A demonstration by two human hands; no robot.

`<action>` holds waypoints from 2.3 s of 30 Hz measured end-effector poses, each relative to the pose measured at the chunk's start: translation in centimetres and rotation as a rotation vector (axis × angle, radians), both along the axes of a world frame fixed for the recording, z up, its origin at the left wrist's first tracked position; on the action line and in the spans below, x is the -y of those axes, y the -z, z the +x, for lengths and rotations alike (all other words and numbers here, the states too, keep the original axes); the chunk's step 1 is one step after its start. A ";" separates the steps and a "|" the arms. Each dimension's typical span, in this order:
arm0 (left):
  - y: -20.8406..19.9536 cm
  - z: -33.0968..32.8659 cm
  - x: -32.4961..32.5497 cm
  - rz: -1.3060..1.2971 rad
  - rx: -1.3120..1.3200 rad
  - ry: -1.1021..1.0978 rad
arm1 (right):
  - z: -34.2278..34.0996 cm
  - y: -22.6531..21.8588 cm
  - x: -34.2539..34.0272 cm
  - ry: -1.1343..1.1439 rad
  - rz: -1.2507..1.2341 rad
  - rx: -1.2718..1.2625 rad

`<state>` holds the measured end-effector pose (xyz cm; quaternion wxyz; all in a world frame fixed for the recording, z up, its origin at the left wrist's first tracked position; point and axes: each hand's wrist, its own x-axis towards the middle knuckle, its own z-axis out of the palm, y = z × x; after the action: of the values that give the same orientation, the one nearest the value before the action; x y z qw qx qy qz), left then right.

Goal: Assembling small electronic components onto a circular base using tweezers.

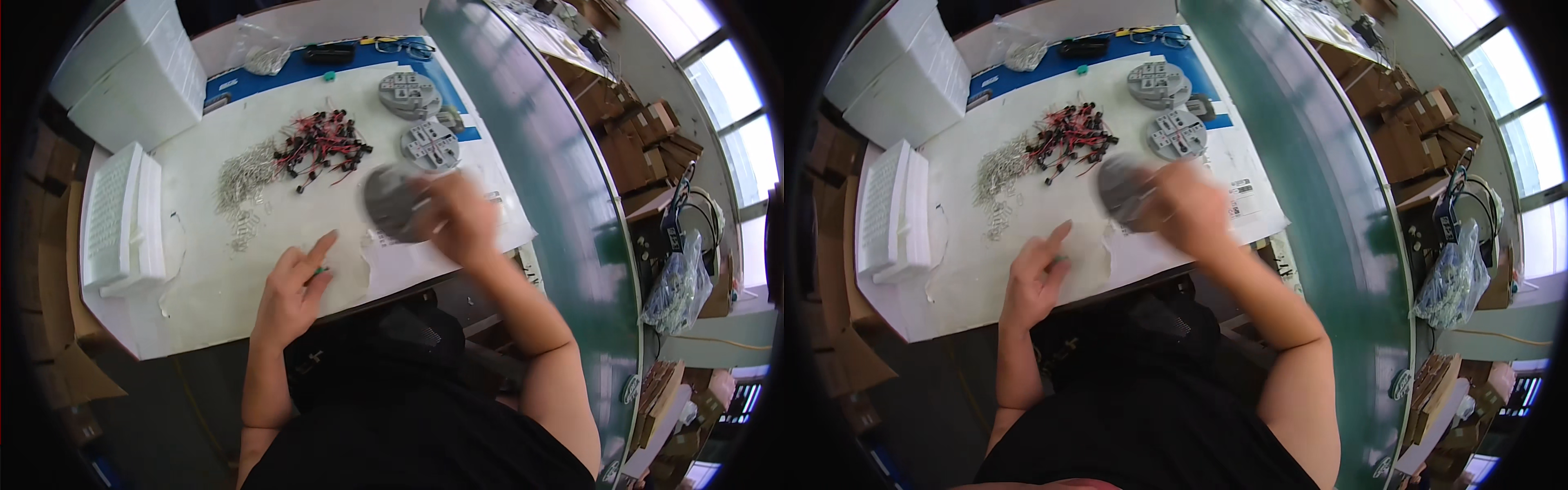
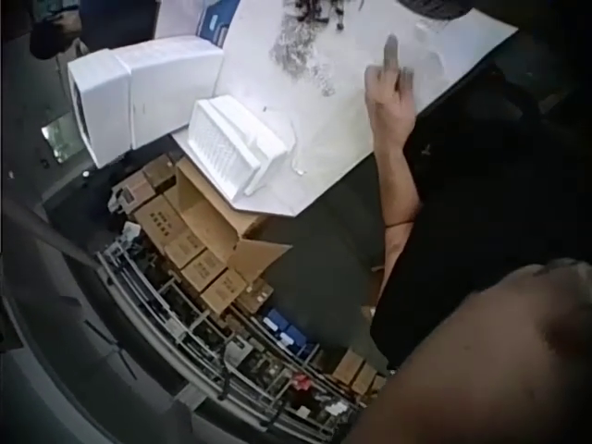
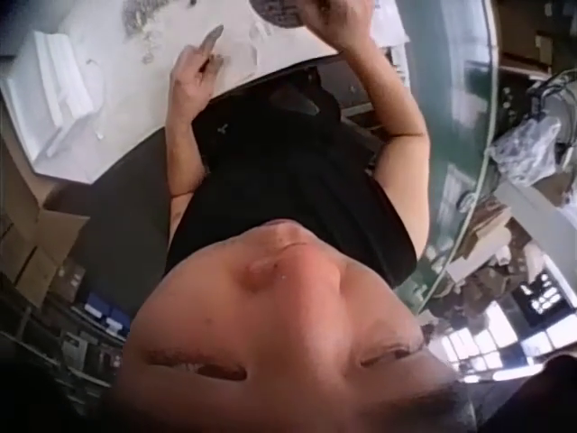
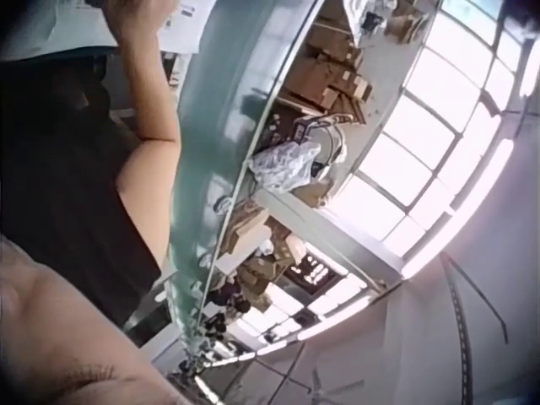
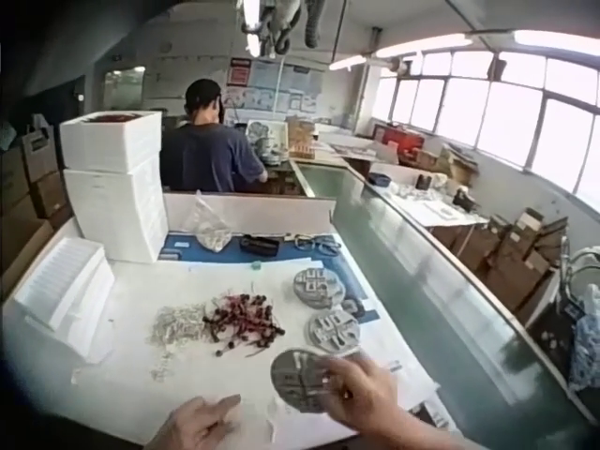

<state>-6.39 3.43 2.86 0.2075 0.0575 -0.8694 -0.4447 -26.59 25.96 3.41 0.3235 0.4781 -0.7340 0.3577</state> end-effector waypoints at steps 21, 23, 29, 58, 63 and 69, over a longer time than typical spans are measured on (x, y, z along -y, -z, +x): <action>2.7 2.3 1.8 0.109 0.008 -0.134 | -9.5 -2.1 -4.0 0.507 0.416 0.708; 2.8 2.2 2.0 0.108 -0.031 -0.135 | -9.4 -1.0 -2.6 0.501 0.439 0.675; 2.6 2.4 1.9 0.112 -0.104 -0.164 | -7.4 -0.8 -2.1 0.401 0.375 0.794; 2.8 2.7 1.7 -0.274 -0.059 -0.128 | 2.8 2.1 21.1 -0.148 0.749 0.496; 2.4 2.6 1.8 -0.246 -0.055 -0.138 | 1.4 0.6 18.8 -0.240 0.601 0.662; 2.2 2.8 1.4 -0.199 -0.047 -0.160 | 0.1 -2.6 14.7 -0.165 0.669 0.773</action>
<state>-3.63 2.01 0.69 0.2674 0.0952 -0.8967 -0.3396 -26.45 11.27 5.96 -0.1712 0.4449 -0.8339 0.2782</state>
